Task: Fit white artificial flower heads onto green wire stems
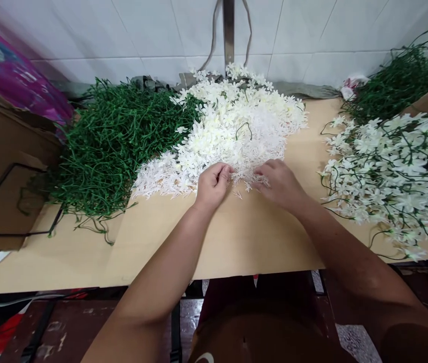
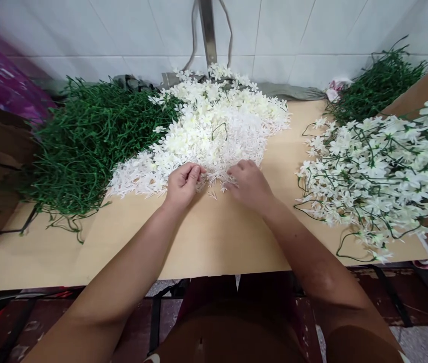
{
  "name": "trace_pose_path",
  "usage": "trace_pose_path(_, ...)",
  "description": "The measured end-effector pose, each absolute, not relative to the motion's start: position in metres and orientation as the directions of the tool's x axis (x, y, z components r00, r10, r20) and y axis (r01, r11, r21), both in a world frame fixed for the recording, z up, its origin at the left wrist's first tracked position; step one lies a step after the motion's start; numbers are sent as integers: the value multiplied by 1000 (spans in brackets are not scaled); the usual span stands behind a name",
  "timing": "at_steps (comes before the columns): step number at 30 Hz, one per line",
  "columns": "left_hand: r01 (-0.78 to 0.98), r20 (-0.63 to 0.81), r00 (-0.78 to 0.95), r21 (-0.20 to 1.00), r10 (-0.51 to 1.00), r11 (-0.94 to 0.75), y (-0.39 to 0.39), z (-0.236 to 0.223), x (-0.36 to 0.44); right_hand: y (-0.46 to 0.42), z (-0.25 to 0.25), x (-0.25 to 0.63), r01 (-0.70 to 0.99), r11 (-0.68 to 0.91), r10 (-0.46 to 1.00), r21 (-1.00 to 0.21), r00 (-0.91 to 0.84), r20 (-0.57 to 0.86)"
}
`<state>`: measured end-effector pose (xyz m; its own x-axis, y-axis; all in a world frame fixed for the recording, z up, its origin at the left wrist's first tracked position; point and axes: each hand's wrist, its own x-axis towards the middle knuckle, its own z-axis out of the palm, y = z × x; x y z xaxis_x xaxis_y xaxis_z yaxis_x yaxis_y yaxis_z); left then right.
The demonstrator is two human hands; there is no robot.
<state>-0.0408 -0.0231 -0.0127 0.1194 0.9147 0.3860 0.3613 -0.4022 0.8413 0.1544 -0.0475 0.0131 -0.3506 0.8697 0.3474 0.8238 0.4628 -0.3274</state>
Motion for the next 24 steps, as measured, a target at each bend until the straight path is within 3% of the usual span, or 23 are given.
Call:
trace_pose_path(4,386,400,84,831,913,-400,-20,-13,-43,-66,11,127,835,504,864,-220,-486,136)
trace_pose_path(8,431,437,60,800,898,-418,-18,-13,-46,-66,8,113,845,491,871,-210,-484,90)
trace_pose_path(11,472,475,67,760,877,-447,-18,-13,-47,-55,10,118,802,482,876,-353,-437,203)
trace_pose_path(14,522,512,84,709,855,-475,-19,-13,-47,-39,13,128,689,411,909,-597,-258,328)
trace_pose_path(18,581,567,85,640,819,-503,-21,-13,-47,-20,13,135,409,284,952,-867,-13,306)
trace_pose_path(24,807,593,181,367,785,-463,-16,-12,-33,-11,3,140,151,264,955,-953,97,280)
